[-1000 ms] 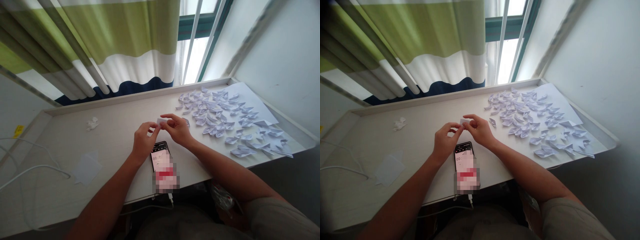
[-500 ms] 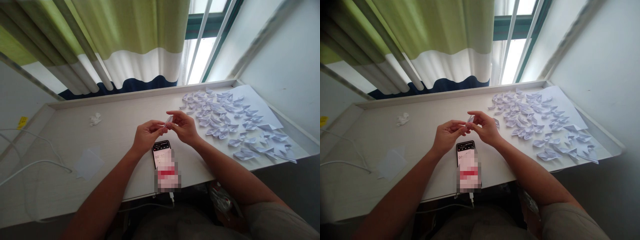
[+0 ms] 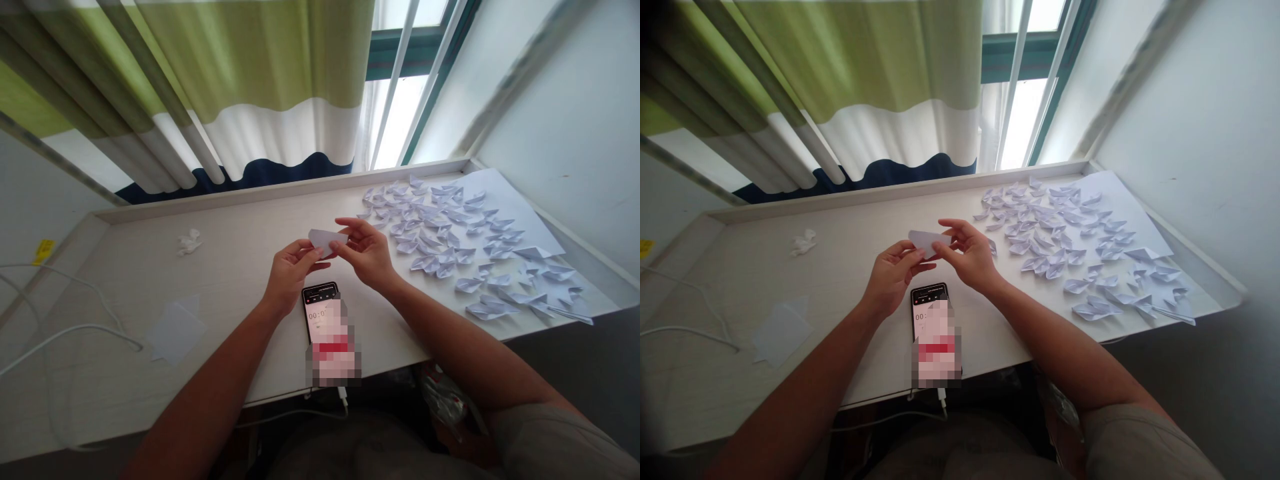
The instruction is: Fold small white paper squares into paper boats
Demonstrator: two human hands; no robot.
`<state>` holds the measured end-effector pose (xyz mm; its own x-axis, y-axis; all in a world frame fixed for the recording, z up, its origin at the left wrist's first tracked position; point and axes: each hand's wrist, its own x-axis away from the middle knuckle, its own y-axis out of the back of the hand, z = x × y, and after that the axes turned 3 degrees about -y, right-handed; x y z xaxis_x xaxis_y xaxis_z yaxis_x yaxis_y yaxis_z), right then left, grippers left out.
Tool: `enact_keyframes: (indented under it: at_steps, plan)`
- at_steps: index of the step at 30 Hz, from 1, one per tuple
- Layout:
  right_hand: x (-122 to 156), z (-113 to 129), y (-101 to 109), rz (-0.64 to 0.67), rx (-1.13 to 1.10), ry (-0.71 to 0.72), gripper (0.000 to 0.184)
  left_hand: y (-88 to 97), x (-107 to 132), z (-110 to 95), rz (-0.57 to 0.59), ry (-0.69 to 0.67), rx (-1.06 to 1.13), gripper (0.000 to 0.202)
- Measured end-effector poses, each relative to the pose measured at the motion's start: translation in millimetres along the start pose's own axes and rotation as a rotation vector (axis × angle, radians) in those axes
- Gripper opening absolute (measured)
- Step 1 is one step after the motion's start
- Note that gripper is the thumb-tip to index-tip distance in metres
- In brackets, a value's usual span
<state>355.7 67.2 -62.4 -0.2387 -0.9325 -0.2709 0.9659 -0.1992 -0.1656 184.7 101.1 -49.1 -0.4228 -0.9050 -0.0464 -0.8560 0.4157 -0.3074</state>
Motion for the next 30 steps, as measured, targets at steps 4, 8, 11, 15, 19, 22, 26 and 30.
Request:
enact_keyframes:
  at_steps: [4,8,11,15,19,22,26,30]
  plan:
    - [-1,1,1,-0.009,0.013,-0.025,0.047,3.2,-3,3,-0.093,-0.085,-0.109,0.026]
    - [-2,6,2,0.083,0.007,-0.056,0.034,4.8,-4,1,-0.045,-0.06,-0.074,0.036]
    - [-2,8,4,0.162,0.022,-0.059,0.034,4.1,-2,-2,-0.022,-0.049,-0.057,0.034]
    - [0,9,7,0.175,0.106,-0.032,0.034,2.7,-1,-3,-0.015,-0.058,-0.031,0.033]
    - [1,12,6,0.19,0.098,-0.035,0.037,1.0,0,-1,0.006,-0.065,-0.01,0.046]
    - [0,11,4,0.187,0.074,-0.068,0.039,0.4,0,-2,0.006,-0.077,-0.042,0.048]
    - [-2,3,4,0.172,0.047,-0.078,0.034,3.2,-1,-5,0.006,-0.087,-0.103,0.035]
    - [-2,-5,6,0.136,0.109,0.007,0.036,7.7,-3,-7,-0.025,-0.093,-0.162,0.035]
